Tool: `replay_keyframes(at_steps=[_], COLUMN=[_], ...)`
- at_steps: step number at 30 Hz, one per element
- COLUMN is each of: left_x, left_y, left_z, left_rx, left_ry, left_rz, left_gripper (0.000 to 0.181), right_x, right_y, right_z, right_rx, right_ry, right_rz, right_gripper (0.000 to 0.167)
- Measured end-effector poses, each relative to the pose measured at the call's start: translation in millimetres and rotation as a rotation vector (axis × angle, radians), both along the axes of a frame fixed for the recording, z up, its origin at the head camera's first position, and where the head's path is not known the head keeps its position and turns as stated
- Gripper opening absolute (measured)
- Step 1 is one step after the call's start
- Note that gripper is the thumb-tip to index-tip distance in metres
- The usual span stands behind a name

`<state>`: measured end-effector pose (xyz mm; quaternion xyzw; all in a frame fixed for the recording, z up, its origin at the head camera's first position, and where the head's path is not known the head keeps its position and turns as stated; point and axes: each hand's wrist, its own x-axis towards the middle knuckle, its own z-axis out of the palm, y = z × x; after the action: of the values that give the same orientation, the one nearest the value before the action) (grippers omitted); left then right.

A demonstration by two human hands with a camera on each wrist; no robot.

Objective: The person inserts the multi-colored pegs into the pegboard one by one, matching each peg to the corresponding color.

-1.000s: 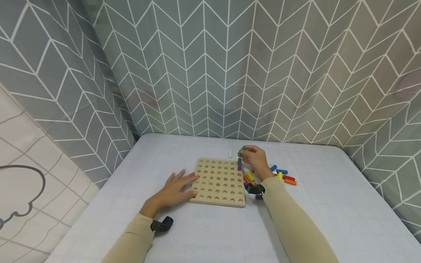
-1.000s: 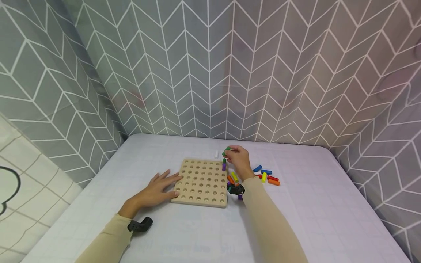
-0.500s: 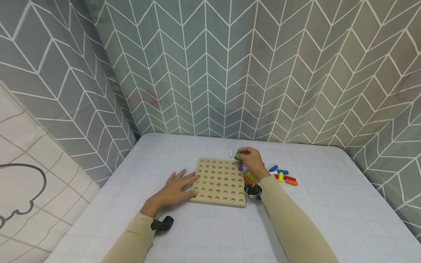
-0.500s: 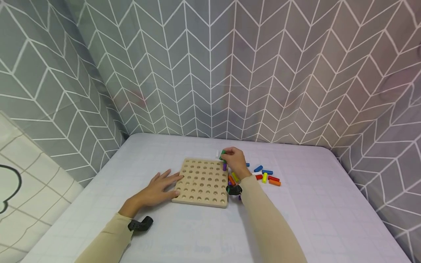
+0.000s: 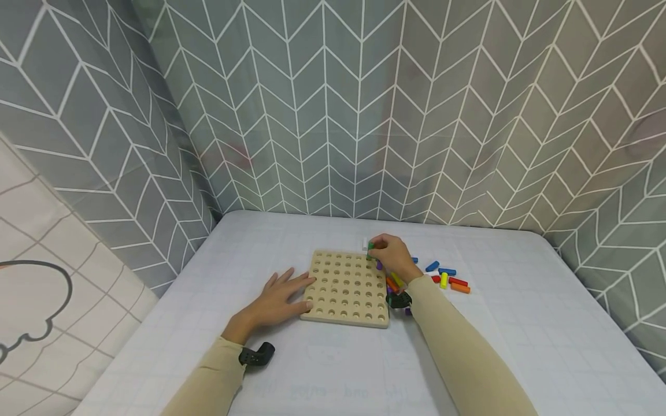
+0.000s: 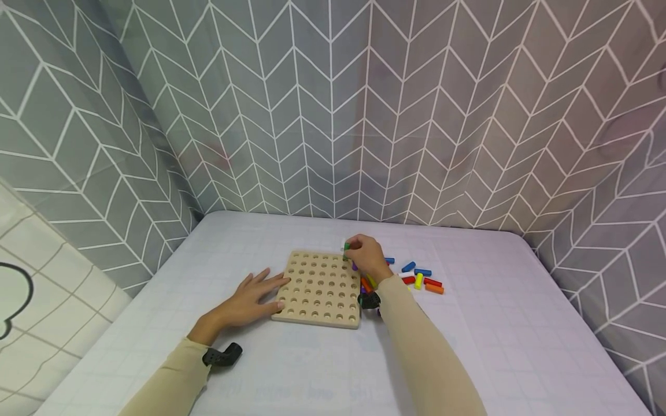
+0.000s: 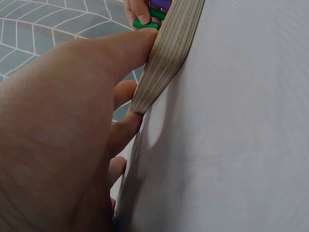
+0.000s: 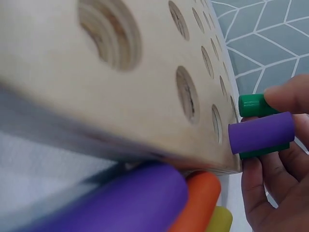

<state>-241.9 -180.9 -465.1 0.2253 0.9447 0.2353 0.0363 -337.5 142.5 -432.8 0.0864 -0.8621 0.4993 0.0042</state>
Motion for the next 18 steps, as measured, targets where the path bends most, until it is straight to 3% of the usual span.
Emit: replay_keyframes(at_steps=[18], left_x=[1.6], left_y=[0.1], left_z=[2.2], left_rx=[-0.001], left_ry=[-0.006], left_rz=[-0.005], left_gripper=[0.067], right_x=[1.6], right_y=[-2.0], right_z=[-2.4], right_rx=[0.082], right_ry=[0.040], right_rz=[0.028], right_gripper=[0.020])
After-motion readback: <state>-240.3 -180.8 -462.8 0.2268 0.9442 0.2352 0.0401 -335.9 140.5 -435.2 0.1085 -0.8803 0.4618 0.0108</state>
